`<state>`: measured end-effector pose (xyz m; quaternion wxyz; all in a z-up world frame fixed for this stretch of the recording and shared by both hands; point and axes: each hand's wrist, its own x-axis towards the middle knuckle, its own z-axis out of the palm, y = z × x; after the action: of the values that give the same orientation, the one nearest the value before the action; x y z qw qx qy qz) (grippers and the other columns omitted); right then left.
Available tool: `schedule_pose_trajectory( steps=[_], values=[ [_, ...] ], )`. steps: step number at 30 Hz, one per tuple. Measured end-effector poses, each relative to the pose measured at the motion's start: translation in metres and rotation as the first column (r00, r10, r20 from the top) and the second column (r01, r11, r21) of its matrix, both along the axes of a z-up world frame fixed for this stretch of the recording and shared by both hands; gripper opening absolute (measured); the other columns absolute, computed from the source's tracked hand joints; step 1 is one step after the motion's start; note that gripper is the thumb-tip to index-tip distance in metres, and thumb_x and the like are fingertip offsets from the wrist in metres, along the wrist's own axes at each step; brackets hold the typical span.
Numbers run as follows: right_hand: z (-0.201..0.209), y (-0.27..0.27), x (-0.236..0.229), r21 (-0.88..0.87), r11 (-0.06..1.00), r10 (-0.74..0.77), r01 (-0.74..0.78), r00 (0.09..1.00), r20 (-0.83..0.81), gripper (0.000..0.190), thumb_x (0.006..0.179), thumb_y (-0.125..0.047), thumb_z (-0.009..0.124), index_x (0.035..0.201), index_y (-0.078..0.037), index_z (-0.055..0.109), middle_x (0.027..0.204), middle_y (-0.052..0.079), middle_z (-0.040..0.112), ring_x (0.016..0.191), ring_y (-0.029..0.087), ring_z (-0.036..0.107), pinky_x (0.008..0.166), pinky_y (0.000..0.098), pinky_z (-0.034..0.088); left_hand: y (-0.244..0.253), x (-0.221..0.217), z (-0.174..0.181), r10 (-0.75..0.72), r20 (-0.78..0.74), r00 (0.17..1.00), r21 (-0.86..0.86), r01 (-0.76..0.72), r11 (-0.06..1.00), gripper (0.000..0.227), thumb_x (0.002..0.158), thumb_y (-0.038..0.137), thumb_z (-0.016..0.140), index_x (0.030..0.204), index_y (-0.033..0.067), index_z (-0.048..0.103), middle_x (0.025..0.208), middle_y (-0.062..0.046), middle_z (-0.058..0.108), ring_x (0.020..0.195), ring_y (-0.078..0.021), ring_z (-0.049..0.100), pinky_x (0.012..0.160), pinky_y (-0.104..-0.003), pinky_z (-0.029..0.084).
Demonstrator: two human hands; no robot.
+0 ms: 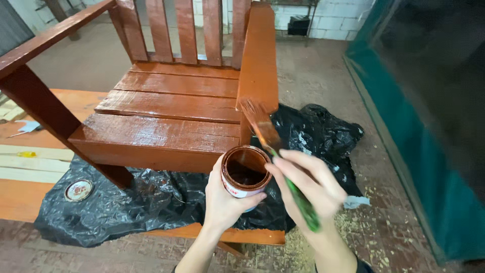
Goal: The person applies brown stain to a wooden chair using a paintbrush. They repeatedly dip the brush into a can of stain and coat the armrests, seat slats, and legs of the chair. The chair is positioned on a black plastic sheet on the floor.
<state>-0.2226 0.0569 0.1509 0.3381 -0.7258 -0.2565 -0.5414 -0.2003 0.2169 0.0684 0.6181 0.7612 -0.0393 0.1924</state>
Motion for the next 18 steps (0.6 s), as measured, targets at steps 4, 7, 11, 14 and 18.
schedule_pose_trajectory(
  steps=[4, 7, 11, 14, 18],
  values=[
    [-0.021, 0.000, 0.024, -0.144, 0.984, 0.119, -0.103, 0.987, 0.108, 0.014, 0.088, 0.001, 0.077, 0.102, 0.004, 0.075, 0.103, 0.022, 0.074, 0.090, 0.034, 0.075, 0.086, 0.0390, 0.066, -0.001, 0.004, 0.003, 0.053, -0.005, 0.999, 0.027, -0.053, 0.998, 0.106, 0.043, 0.034, 0.098, 0.139, 0.0145, 0.056, 0.135, -0.005, 0.070, 0.126, -0.0208, 0.064, 0.108, -0.036, 0.047],
    [-0.025, -0.002, 0.011, -0.200, 0.974, 0.130, -0.106, 0.985, 0.110, 0.014, 0.090, -0.003, 0.074, 0.101, 0.005, 0.075, 0.102, 0.022, 0.075, 0.091, 0.036, 0.075, 0.085, 0.0399, 0.067, -0.004, 0.006, 0.006, 0.087, -0.039, 0.995, 0.037, -0.086, 0.996, 0.106, 0.044, 0.036, 0.097, 0.140, 0.0162, 0.057, 0.136, -0.004, 0.070, 0.126, -0.0203, 0.065, 0.107, -0.036, 0.048],
    [-0.010, -0.005, -0.012, -0.227, 0.965, 0.147, -0.130, 0.987, 0.062, 0.011, 0.089, -0.001, 0.073, 0.096, 0.006, 0.075, 0.098, 0.020, 0.073, 0.086, 0.034, 0.074, 0.080, 0.0348, 0.066, -0.007, 0.012, 0.002, 0.128, -0.032, 0.991, 0.062, -0.125, 0.990, 0.108, 0.043, 0.039, 0.097, 0.140, 0.0176, 0.055, 0.138, -0.004, 0.068, 0.128, -0.0220, 0.063, 0.107, -0.038, 0.047],
    [-0.003, -0.009, -0.007, -0.248, 0.959, 0.174, -0.137, 0.976, 0.134, 0.007, 0.086, 0.002, 0.074, 0.093, 0.005, 0.075, 0.093, 0.019, 0.073, 0.081, 0.032, 0.074, 0.076, 0.0333, 0.068, -0.013, 0.011, 0.011, 0.120, -0.010, 0.993, 0.025, -0.120, 0.993, 0.106, 0.043, 0.039, 0.097, 0.139, 0.0159, 0.057, 0.134, -0.004, 0.070, 0.124, -0.0207, 0.066, 0.105, -0.037, 0.049],
    [-0.014, -0.012, 0.005, -0.297, 0.946, 0.177, -0.129, 0.974, 0.140, 0.009, 0.089, -0.001, 0.073, 0.095, 0.004, 0.076, 0.096, 0.018, 0.073, 0.085, 0.033, 0.073, 0.079, 0.0350, 0.067, -0.015, 0.005, 0.007, 0.094, 0.023, 0.995, -0.002, -0.094, 0.996, 0.102, 0.046, 0.039, 0.094, 0.138, 0.0125, 0.057, 0.131, -0.006, 0.072, 0.120, -0.0200, 0.069, 0.103, -0.036, 0.050]
  ],
)
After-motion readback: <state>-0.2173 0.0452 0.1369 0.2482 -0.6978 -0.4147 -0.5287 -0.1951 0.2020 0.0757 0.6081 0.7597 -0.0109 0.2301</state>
